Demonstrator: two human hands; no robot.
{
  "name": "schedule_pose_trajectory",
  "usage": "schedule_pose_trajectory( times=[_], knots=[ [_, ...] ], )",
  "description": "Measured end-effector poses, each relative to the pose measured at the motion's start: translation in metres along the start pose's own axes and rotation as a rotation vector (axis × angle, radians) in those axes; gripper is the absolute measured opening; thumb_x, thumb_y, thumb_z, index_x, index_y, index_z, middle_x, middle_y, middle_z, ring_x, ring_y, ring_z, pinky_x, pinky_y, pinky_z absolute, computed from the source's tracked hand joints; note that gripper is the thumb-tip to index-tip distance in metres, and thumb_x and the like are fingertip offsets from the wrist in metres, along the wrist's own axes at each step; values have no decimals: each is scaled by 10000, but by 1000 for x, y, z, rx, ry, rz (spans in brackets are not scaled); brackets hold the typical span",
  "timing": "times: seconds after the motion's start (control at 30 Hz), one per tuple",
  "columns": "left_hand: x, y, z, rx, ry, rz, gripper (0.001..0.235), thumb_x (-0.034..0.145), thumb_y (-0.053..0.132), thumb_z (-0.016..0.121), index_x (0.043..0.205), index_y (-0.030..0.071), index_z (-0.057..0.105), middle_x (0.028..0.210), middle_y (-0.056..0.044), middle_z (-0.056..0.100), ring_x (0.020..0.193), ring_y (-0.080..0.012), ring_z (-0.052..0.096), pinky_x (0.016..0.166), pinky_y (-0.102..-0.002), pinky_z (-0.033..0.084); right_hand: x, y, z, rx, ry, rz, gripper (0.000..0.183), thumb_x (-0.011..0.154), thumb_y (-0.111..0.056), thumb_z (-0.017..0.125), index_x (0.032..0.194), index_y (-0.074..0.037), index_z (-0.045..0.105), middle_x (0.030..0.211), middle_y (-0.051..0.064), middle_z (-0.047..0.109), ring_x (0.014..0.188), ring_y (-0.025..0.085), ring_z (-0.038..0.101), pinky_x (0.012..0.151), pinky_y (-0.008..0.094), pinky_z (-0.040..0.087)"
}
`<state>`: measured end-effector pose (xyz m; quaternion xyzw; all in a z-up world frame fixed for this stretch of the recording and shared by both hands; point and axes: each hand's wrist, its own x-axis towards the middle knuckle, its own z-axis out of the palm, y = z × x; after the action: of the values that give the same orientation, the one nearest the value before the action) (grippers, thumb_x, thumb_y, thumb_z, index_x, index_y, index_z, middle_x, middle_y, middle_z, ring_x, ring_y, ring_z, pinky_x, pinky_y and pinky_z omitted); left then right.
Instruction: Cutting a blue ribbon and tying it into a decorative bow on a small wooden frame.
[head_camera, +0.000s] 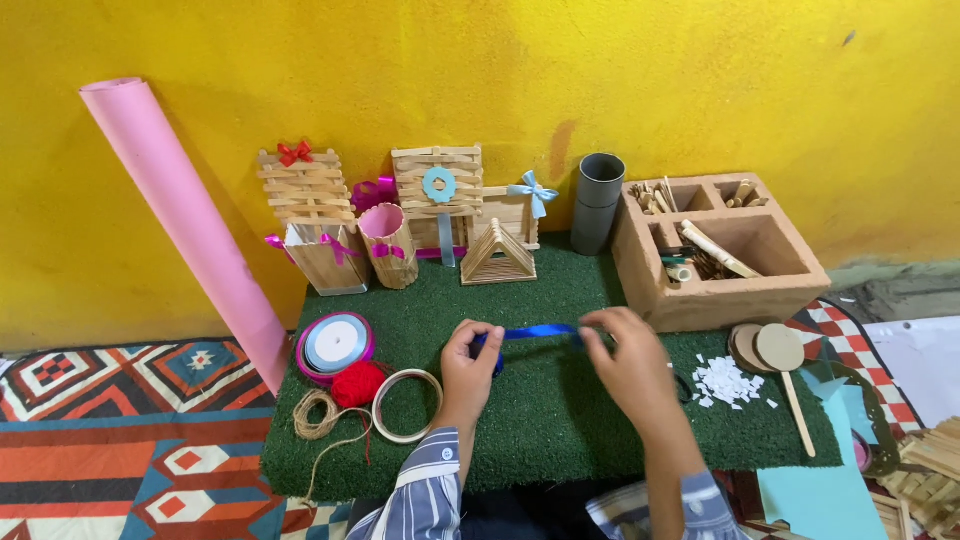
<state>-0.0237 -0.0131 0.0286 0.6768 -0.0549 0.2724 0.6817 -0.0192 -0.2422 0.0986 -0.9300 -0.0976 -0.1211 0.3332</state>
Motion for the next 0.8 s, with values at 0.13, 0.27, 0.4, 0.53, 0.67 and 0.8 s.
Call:
schedule_pose_trajectory(
  times=[0.13, 0.27, 0.4, 0.53, 0.67, 0.8],
  knots=[
    [1, 8, -1, 105, 39, -115, 159, 934, 214, 731, 881, 65, 719, 847, -12, 615, 809, -147, 586, 785, -304, 489, -39, 17, -30, -392, 36, 31, 280, 893, -209, 711, 1168, -156, 699, 1123, 59, 707, 976, 326, 649, 856, 459, 535],
    [1, 17, 2, 130, -43, -142, 155, 941, 217, 721, 858, 87, 719, 802, 12, 624, 749, -124, 564, 712, -296, 473, -61, 27, -34, -569, -270, 318, 300, 927, -337, 675, 1209, -246, 630, 1100, 40, 631, 912, 279, 699, 682, 429, 597],
    [0, 15, 1, 144, -75, -174, 176, 948, 256, 716, 868, 99, 721, 778, 19, 627, 724, -115, 562, 693, -293, 468, -64, 54, -19, -591, -195, 243, 408, 934, -349, 661, 1318, -239, 572, 1149, 92, 608, 1012, 369, 617, 792, 490, 581],
    [0, 0, -3, 35, -34, -274, 136, 946, 229, 722, 879, 111, 740, 790, 18, 681, 767, -103, 599, 759, -278, 494, -57, 41, -30, -612, -273, 255, 389, 967, -295, 609, 1352, -247, 573, 1080, 90, 637, 980, 324, 660, 689, 469, 602],
    [-2, -20, -5, -233, -18, -384, 109, 961, 181, 700, 971, 81, 739, 875, -52, 734, 802, -145, 673, 793, -285, 564, -62, 7, -54, -368, -332, 375, 376, 981, -157, 518, 1336, -255, 594, 1124, 51, 696, 937, 318, 700, 737, 456, 561],
    [-3, -29, -7, -485, -40, -430, 93, 982, 130, 679, 998, 45, 712, 860, -79, 691, 683, -134, 615, 639, -262, 547, -87, 4, -38, 383, -325, 266, 492, 934, 0, 541, 1390, -184, 565, 1055, 47, 826, 1073, 139, 800, 997, 306, 614]
  ],
)
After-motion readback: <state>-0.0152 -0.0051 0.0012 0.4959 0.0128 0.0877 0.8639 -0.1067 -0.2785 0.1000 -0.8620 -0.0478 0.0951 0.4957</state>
